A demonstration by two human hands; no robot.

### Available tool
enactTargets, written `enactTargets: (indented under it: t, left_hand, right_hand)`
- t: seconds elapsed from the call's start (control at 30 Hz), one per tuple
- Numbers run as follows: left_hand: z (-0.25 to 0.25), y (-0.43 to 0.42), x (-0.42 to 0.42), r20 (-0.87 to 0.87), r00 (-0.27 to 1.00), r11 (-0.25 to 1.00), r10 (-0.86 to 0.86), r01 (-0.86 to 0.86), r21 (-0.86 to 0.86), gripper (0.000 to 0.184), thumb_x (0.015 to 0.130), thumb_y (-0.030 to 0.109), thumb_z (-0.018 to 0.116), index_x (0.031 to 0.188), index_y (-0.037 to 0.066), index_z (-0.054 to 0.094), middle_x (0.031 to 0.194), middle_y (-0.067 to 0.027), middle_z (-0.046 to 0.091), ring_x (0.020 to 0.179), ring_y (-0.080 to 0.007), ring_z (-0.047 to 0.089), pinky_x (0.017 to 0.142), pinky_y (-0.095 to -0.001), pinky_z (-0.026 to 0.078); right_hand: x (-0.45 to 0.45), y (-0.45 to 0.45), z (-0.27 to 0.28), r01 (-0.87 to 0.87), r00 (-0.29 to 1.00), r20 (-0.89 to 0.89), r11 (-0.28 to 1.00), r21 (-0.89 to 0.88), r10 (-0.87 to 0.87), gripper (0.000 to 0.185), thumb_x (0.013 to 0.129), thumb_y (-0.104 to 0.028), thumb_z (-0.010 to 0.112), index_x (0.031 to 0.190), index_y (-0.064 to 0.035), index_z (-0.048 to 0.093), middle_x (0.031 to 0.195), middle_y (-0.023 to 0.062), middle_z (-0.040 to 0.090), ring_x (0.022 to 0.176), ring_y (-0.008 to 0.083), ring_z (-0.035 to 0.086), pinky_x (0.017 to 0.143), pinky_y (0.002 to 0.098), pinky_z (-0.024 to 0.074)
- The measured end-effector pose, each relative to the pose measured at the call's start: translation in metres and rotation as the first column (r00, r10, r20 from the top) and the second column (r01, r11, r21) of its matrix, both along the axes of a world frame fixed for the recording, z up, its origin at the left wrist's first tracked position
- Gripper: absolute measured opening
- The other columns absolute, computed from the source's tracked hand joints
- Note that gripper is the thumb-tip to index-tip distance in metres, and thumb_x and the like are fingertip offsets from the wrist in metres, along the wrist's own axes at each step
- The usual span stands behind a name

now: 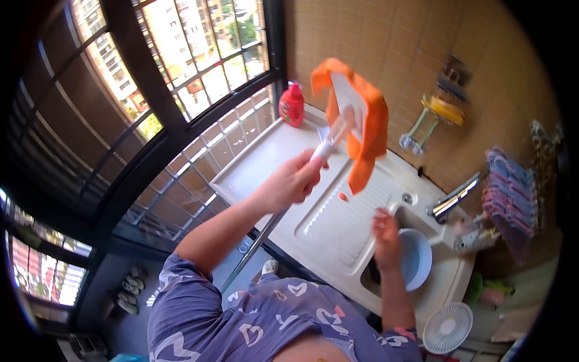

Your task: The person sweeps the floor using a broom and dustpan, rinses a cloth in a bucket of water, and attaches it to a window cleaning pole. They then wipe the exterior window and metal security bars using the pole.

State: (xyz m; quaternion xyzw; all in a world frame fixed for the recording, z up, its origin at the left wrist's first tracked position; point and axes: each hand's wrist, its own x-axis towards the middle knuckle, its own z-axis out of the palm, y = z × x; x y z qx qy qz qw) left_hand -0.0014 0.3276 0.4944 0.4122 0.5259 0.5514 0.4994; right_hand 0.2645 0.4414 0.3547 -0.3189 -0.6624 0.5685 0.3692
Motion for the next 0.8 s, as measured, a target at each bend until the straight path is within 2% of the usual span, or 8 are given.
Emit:
enactTargets:
  t: [0.1,0.2,0.27,0.4,0.47,0.5,0.67,0.8]
  left_hand:
    - [0.009,0.01,-0.01,-0.024,0.98,0.974,0.199,-0.196,0.111,0.032,0.104,0.04,0.04,0.105,0.01,0.049,0.069,0.0041,0.04,0.051,-0.0039,0.033,0.044,-0.0194,0.03]
    - [0.0,0.011,-0.012,-0.039,0.923,0.917,0.383,-0.374,0.139,0.03,0.104,0.038,0.042,0.105,0.009,0.049,0.068,0.0046,0.039,0.051,-0.0036,0.034,0.045,-0.0193,0.031]
    - [-0.008,0.007,-0.018,0.002,0.901,0.889,0.435,-0.43,0.157,0.028,0.102,0.036,0.047,0.104,0.008,0.05,0.069,0.0045,0.042,0.052,-0.003,0.037,0.046,-0.0191,0.032]
    - [-0.02,-0.009,-0.039,0.01,0.811,0.796,0.585,-0.577,0.184,0.027,0.098,0.032,0.056,0.103,0.006,0.052,0.073,0.0034,0.048,0.057,-0.0032,0.042,0.05,-0.0196,0.037]
    - [-0.028,-0.021,-0.06,-0.154,0.769,0.778,0.62,-0.578,0.245,0.028,0.097,0.027,0.058,0.112,0.004,0.053,0.08,0.0006,0.054,0.067,-0.0054,0.049,0.061,-0.0223,0.043]
    - [-0.032,-0.034,-0.073,-0.27,0.793,0.837,0.546,-0.507,0.205,0.045,0.093,0.025,0.061,0.129,0.003,0.046,0.101,-0.0067,0.058,0.09,-0.0127,0.057,0.08,-0.0272,0.047]
    - [-0.042,-0.138,-0.11,-0.556,0.718,0.887,0.418,-0.455,0.08,0.083,0.084,0.035,0.071,0.15,0.013,0.026,0.138,-0.0213,0.044,0.129,-0.0341,0.043,0.106,-0.05,0.037]
    - [-0.054,-0.269,-0.138,-0.624,0.752,0.916,0.212,-0.375,-0.14,0.095,0.077,0.04,0.079,0.148,0.002,0.028,0.147,-0.0224,0.037,0.135,-0.0322,0.04,0.11,-0.042,0.035]
  right_hand:
    - [-0.055,-0.03,-0.071,-0.388,0.919,0.047,0.919,-0.063,0.391,0.042,0.09,-0.017,0.067,0.127,-0.0054,0.052,0.121,0.0068,0.055,0.105,0.0168,0.054,0.084,0.0288,0.0472]
    - [-0.112,-0.093,-0.082,-0.666,0.741,0.068,0.744,-0.059,0.668,0.054,0.091,-0.026,0.068,0.135,-0.0042,0.044,0.126,0.0082,0.054,0.115,0.0185,0.052,0.093,0.0305,0.0445]
    - [-0.147,-0.137,-0.083,-0.815,0.58,-0.247,0.546,-0.195,0.776,0.054,0.093,-0.024,0.066,0.136,-0.0024,0.042,0.125,0.0092,0.054,0.113,0.017,0.053,0.094,0.0302,0.0433]
    - [-0.186,-0.196,-0.101,-0.812,0.573,-0.298,0.479,-0.333,0.763,0.032,0.097,-0.014,0.058,0.124,-0.0002,0.048,0.111,0.0083,0.061,0.101,0.0147,0.059,0.089,0.0278,0.0465]
    - [-0.204,-0.208,-0.083,-0.793,0.582,-0.346,0.42,-0.441,0.736,0.021,0.097,-0.012,0.057,0.114,-0.0012,0.052,0.102,0.007,0.063,0.091,0.0152,0.063,0.083,0.0265,0.0499]
    - [-0.217,-0.213,-0.078,-0.803,0.576,-0.36,0.426,-0.416,0.734,0.013,0.097,-0.011,0.055,0.107,-0.0022,0.053,0.099,0.007,0.063,0.087,0.0161,0.065,0.079,0.027,0.0531]
    - [-0.279,-0.223,-0.041,-0.786,0.57,-0.441,0.304,-0.538,0.693,0.01,0.098,-0.01,0.054,0.106,-0.0038,0.054,0.099,0.0075,0.061,0.093,0.0182,0.065,0.081,0.0313,0.0565]
    - [-0.326,-0.211,-0.011,-0.787,0.571,-0.511,0.251,-0.563,0.642,0.014,0.098,-0.015,0.056,0.106,-0.0071,0.049,0.096,0.0074,0.06,0.091,0.019,0.066,0.078,0.036,0.0581]
